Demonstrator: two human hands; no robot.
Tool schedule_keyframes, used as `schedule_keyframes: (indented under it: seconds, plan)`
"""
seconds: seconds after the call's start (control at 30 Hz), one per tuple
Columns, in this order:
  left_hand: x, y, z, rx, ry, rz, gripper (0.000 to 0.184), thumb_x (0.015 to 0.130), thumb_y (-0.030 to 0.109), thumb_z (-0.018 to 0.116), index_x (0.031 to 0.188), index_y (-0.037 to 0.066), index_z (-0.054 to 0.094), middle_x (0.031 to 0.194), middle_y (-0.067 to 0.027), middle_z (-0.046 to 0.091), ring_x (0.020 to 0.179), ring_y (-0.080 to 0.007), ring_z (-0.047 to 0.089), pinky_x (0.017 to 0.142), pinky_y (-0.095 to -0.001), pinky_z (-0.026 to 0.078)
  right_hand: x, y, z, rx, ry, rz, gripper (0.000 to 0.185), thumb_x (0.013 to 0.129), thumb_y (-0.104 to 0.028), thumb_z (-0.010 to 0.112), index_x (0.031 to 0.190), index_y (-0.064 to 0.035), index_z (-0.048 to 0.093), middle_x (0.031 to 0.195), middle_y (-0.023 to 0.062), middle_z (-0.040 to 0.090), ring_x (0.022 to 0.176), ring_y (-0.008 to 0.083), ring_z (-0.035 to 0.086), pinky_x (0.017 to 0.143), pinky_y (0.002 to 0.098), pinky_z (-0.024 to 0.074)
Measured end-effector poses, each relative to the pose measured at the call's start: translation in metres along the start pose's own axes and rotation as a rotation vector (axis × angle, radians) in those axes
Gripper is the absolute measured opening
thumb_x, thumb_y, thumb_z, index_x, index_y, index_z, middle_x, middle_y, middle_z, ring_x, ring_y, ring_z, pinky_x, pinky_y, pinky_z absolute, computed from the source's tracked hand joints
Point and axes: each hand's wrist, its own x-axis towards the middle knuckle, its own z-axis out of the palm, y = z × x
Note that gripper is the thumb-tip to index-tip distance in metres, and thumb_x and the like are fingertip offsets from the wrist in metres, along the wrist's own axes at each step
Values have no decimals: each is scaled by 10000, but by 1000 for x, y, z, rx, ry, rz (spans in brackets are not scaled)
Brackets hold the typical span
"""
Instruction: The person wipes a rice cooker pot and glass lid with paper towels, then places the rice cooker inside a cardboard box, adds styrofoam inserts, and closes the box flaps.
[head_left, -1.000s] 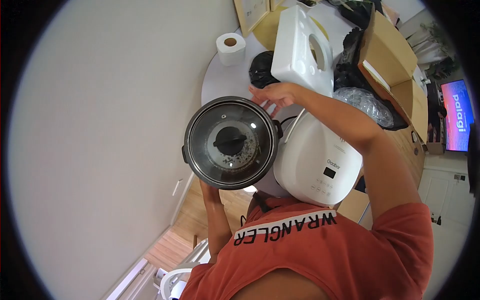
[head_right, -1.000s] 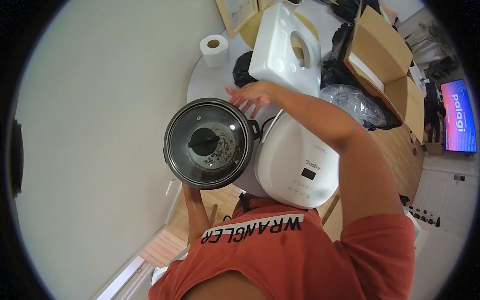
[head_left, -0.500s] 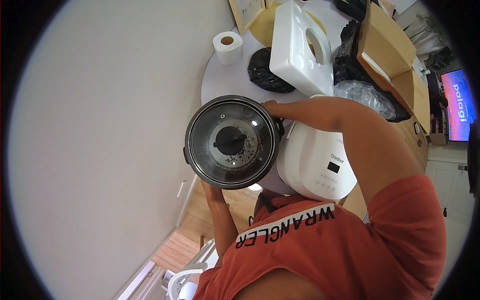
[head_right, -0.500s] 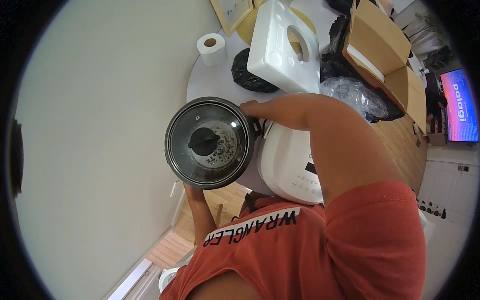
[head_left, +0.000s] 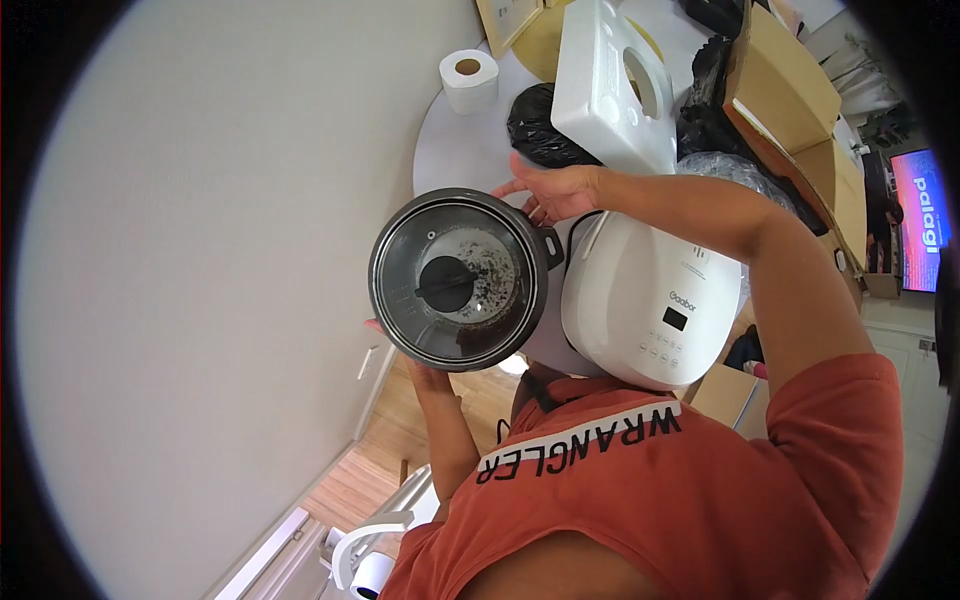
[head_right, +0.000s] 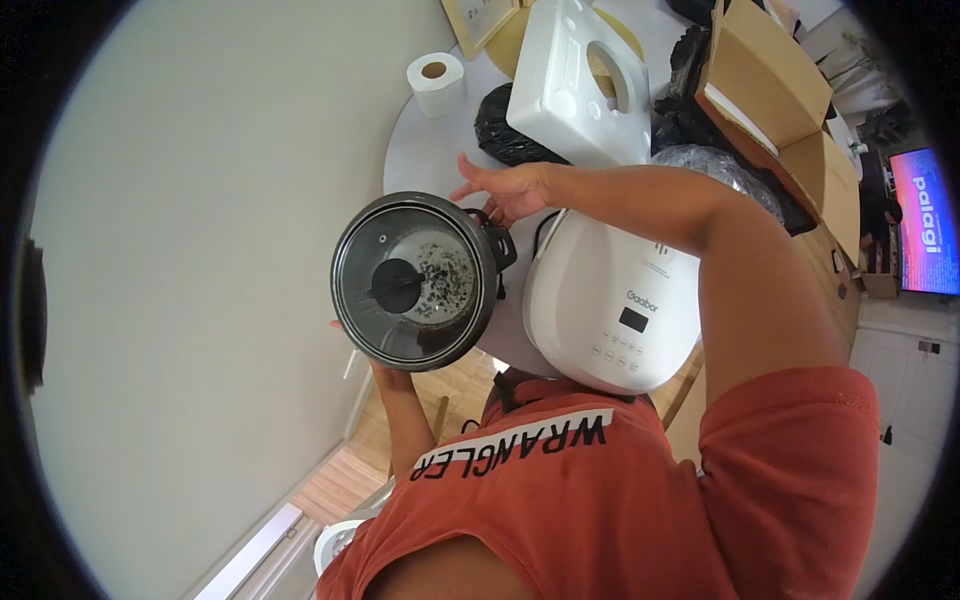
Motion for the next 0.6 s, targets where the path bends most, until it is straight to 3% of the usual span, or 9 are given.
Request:
schedule_keyframes:
  seconds: [0.07,0.1,0.2,0.3,0.33,0.43,0.5,0.53,0.6]
  plan:
    - [4,4,8,31,-15,63,388,884,231,472,1190,-7,451,1159,-115,530,1026,-210,533,871,-306,451,-12,1,10,-307,-115,-140,695,780,-515,580,1277,-88,347,1168,153,464,1050,262,470,868,401,404]
    - [5,7,12,44,-16,95,387,884,230,472,1189,-7,452,1160,-115,530,1026,-211,533,872,-306,451,-15,4,19,-309,-116,-141,695,780,-515,580,1277,-88,347,1168,153,464,1050,262,470,868,401,404]
    - [7,22,24,96,-10,172,382,883,226,472,1186,-7,455,1162,-116,530,1025,-211,533,875,-308,450,-16,9,51,-337,25,-223,616,741,-251,710,1252,-92,406,1042,46,579,882,75,573,778,229,482]
    - [4,51,37,161,2,221,378,883,223,472,1183,-6,458,1163,-117,529,1025,-212,533,877,-309,449,-24,7,64,-365,13,-293,571,733,-273,714,1202,-74,458,996,43,596,828,87,591,718,216,501]
    - [0,64,40,190,8,234,377,882,222,472,1182,-6,459,1164,-117,529,1024,-212,533,878,-310,449,-32,4,73,-363,7,-319,494,729,-281,719,1108,-31,527,923,47,617,789,90,600,695,223,509]
    - [-19,104,53,283,32,272,372,881,218,473,1179,-6,462,1166,-118,529,1024,-213,534,881,-311,448,-54,-14,92,-414,-50,-326,496,715,-331,723,1030,15,559,851,46,629,730,96,604,657,232,511]
    - [-38,131,67,333,38,300,369,881,215,473,1177,-6,464,1167,-118,528,1024,-213,534,882,-312,447,-86,-23,110,-454,-50,-442,550,694,-417,718,982,29,577,799,50,633,674,104,601,610,231,501]
    - [-50,142,76,354,39,314,368,881,214,473,1176,-6,465,1168,-118,528,1023,-214,534,883,-313,447,-108,-26,120,-495,-53,-500,589,679,-492,699,966,11,590,797,59,632,682,110,601,566,217,480]
    - [-74,160,101,376,29,341,365,880,212,473,1174,-6,467,1169,-119,528,1023,-214,534,885,-314,446,-148,-31,131,-518,16,-565,503,681,-513,686,871,-51,629,699,27,626,574,97,578,448,224,431]
